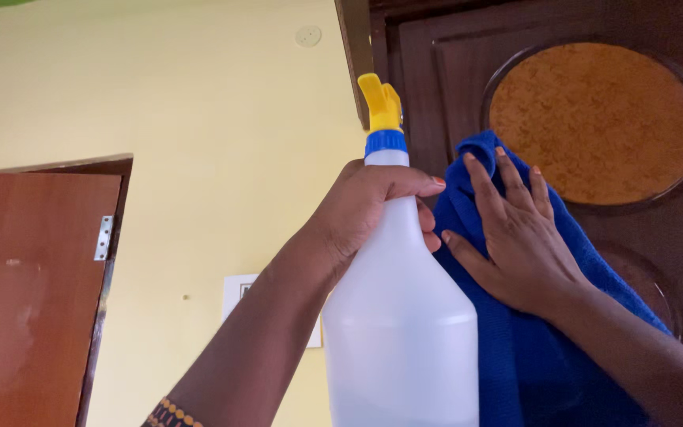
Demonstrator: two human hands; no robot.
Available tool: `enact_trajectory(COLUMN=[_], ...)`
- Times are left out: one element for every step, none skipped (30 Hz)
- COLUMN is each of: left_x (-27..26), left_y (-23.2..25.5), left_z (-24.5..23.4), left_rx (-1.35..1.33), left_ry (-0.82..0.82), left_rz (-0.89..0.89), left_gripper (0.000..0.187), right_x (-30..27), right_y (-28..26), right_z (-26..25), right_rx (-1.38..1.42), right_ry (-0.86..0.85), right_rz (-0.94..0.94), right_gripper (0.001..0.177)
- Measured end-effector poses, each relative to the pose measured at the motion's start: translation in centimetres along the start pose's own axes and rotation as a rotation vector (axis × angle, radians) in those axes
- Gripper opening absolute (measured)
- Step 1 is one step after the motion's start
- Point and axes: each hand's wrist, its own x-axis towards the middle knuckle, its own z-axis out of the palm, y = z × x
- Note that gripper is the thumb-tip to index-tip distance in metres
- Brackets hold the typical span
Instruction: The person folds a blue microfiber cloth on a table, picks up a spray bottle, and moves to a wooden door. They spray the door surface and wipe it with the cloth, cleaning the frame, panels, and handle area.
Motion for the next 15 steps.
enact_trajectory(left_x=[0.4, 0.8, 1.1, 1.6, 2.0, 2.5, 2.8, 3.1, 3.4, 3.7, 4.0, 4.3, 4.6, 4.9, 5.1], left_y=[0.1, 0.2, 0.2, 0.3, 0.3, 0.4, 0.4, 0.4, 0.3, 0.3, 0.3, 0.4, 0.5, 0.6, 0.8], left_z=[-0.2, -0.4, -0.6, -0.7, -0.8, -1.0, -1.1, -1.1, -1.1, -1.1, -1.0, -1.0, -0.9, -0.9, -0.9], left_rx=[0.01, 0.02, 0.029, 0.013, -0.003, -0.021, -0.023, -0.025, -0.027, -0.025, -0.022, -0.021, -0.026, -0.031, -0.035], left_ry=[0.011, 0.022, 0.033, 0.04, 0.046, 0.051, 0.036, 0.023, 0.009, -0.006, -0.021, -0.034, -0.028, -0.022, -0.015], left_rz=[0.001, 0.002, 0.003, 0.002, 0.001, -0.001, -0.005, -0.008, -0.012, -0.015, -0.018, -0.023, -0.029, -0.035, -0.041], left_gripper=[0.028, 0.028, 0.028, 0.027, 0.025, 0.024, 0.024, 0.024, 0.024, 0.024, 0.025, 0.025, 0.026, 0.027, 0.028], right_x=[0.2, 0.4, 0.6, 0.7, 0.9, 1.0, 1.2, 1.3, 1.3, 1.5, 1.6, 1.7, 1.7, 1.8, 1.8], right_y=[0.1, 0.2, 0.3, 0.5, 0.6, 0.7, 0.7, 0.8, 0.9, 1.0, 1.2, 1.3, 1.4, 1.4, 1.4], right_z=[-0.1, -0.2, -0.3, -0.4, -0.4, -0.5, -0.5, -0.5, -0.5, -0.5, -0.4, -0.4, -0.4, -0.3, -0.3], right_rx=[-0.011, -0.023, -0.034, -0.03, -0.027, -0.024, -0.024, -0.023, -0.022, -0.025, -0.029, -0.031, -0.033, -0.034, -0.034], right_ry=[-0.02, -0.04, -0.061, -0.058, -0.056, -0.056, -0.055, -0.054, -0.054, -0.05, -0.046, -0.044, -0.038, -0.032, -0.026], right_rz=[-0.002, -0.003, -0.005, -0.008, -0.011, -0.013, -0.004, 0.004, 0.012, 0.018, 0.023, 0.028, 0.035, 0.041, 0.047], right_gripper=[0.091, 0.09, 0.088, 0.087, 0.086, 0.085, 0.083, 0.081, 0.079, 0.078, 0.076, 0.074, 0.074, 0.074, 0.074])
